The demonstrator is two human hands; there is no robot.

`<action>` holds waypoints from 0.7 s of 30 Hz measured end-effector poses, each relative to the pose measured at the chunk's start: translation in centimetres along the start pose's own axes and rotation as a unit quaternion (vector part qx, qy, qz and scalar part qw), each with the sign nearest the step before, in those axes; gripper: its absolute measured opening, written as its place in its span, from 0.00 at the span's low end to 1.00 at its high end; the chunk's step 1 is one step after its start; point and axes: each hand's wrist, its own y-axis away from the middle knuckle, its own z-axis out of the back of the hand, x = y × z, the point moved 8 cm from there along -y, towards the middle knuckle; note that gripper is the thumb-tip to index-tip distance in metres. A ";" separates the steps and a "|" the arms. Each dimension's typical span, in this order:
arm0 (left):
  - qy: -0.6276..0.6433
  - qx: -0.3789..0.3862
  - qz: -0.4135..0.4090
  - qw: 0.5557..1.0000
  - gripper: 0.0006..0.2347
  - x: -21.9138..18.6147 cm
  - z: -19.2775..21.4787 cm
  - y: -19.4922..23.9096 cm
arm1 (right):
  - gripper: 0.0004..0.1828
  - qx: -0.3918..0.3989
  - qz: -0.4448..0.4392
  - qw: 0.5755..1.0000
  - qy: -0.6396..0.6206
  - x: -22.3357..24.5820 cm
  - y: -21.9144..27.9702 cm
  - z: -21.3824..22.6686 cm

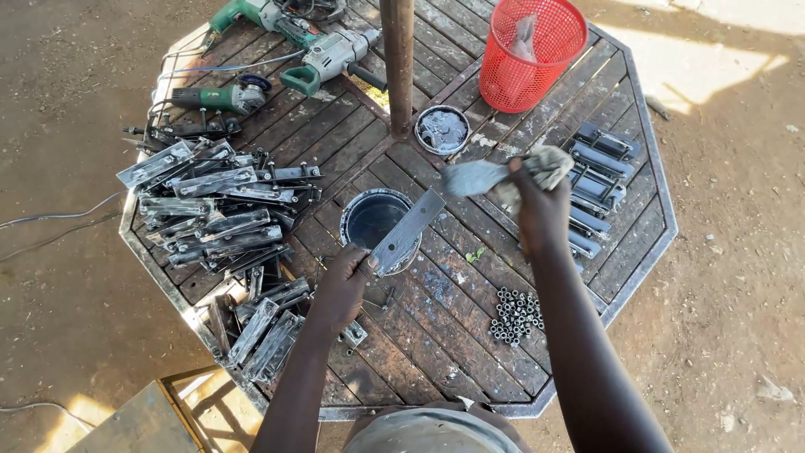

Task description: Applying black sealant or paint to metal brackets using a rag in a workshop environment.

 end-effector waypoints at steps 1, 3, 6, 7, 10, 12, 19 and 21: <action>0.000 0.002 0.000 1.000 0.15 -1.0 -0.1 0.0 | 0.13 -0.002 0.000 1.000 0.001 0.1 1.1 -1.0; 0.008 0.014 0.011 1.000 0.17 -2.7 -0.8 0.1 | 0.11 0.056 -0.075 0.995 -0.034 -0.9 3.8 -3.8; -0.030 0.014 0.025 0.999 0.17 -2.6 -1.3 -0.3 | 0.08 0.063 -0.080 0.994 -0.026 -1.6 4.5 -3.8; -0.031 0.015 0.027 0.999 0.17 -2.2 -1.3 -0.4 | 0.08 0.061 -0.082 0.994 -0.026 -2.4 3.6 -2.5; -0.067 -0.009 0.011 0.998 0.15 -1.4 -0.3 -0.4 | 0.13 -0.059 -0.041 0.997 -0.028 -4.0 1.1 2.7; -0.203 -0.043 0.052 0.977 0.12 -0.4 0.4 0.3 | 0.10 -0.060 -0.039 0.997 0.040 -5.1 0.2 5.4; -0.362 -0.066 0.096 0.925 0.11 -0.6 0.9 0.9 | 0.14 0.022 -0.146 0.978 0.148 -4.1 7.5 2.9; -0.405 -0.135 0.052 0.903 0.05 0.3 1.4 0.8 | 0.11 0.056 -0.139 0.982 0.114 -4.6 8.6 1.9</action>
